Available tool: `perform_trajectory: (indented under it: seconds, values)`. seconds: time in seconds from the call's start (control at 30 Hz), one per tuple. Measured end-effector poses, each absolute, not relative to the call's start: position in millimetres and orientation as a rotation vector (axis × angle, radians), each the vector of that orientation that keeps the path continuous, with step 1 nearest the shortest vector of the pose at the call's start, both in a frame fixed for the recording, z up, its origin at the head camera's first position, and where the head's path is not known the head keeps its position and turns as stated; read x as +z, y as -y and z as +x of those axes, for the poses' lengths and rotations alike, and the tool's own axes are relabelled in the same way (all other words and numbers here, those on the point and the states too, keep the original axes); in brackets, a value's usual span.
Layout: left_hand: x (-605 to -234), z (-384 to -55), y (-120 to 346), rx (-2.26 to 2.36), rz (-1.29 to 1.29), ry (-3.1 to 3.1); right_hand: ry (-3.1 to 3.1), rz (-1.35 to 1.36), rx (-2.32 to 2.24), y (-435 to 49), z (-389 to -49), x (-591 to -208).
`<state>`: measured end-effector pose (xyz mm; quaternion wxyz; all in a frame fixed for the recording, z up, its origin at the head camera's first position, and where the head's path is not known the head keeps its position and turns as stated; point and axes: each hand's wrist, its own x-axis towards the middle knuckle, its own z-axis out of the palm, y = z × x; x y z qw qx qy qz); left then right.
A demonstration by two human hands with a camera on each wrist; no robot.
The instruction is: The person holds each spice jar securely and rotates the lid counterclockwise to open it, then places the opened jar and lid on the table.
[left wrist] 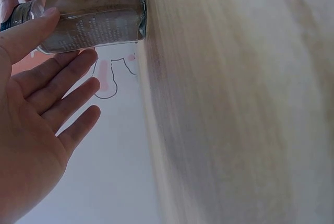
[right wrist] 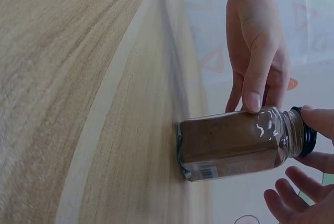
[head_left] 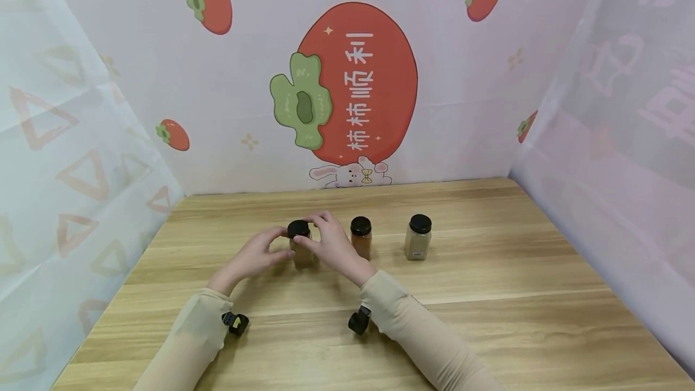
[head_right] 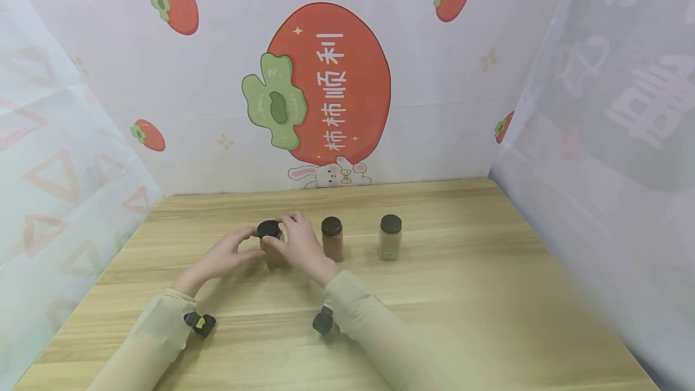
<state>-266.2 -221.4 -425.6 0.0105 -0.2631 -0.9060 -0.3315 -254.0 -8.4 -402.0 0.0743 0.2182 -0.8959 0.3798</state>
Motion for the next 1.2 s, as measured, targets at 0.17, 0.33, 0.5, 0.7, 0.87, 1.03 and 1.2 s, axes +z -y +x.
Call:
perform_trajectory:
  seconds: [0.17,0.33,0.5,0.7,0.87,1.03,1.2]
  values:
    - [-423.6,-265.1,220.2,-1.038,-0.82,2.828,2.684,0.658,1.127,7.8,-254.1,-401.9]
    - [-421.9,-263.7,220.0,-1.033,-0.81,2.837,2.676,0.66,1.134,7.8,-254.9,-402.2]
    - [-421.7,-263.6,219.9,-1.036,-0.808,2.84,2.668,0.666,1.144,7.8,-255.2,-402.4]
    - [-421.9,-263.8,220.4,-1.032,-0.805,2.841,2.648,0.675,1.145,7.7,-255.1,-402.2]
    - [-422.0,-264.4,219.8,-1.009,-0.81,2.839,2.605,0.669,1.202,7.5,-254.7,-401.6]
    - [-421.7,-264.0,219.0,-1.005,-0.797,2.842,2.504,0.675,1.327,7.4,-255.4,-402.2]
    - [-421.2,-263.4,218.2,-0.995,-0.792,2.839,2.405,0.634,1.451,7.6,-257.2,-403.7]
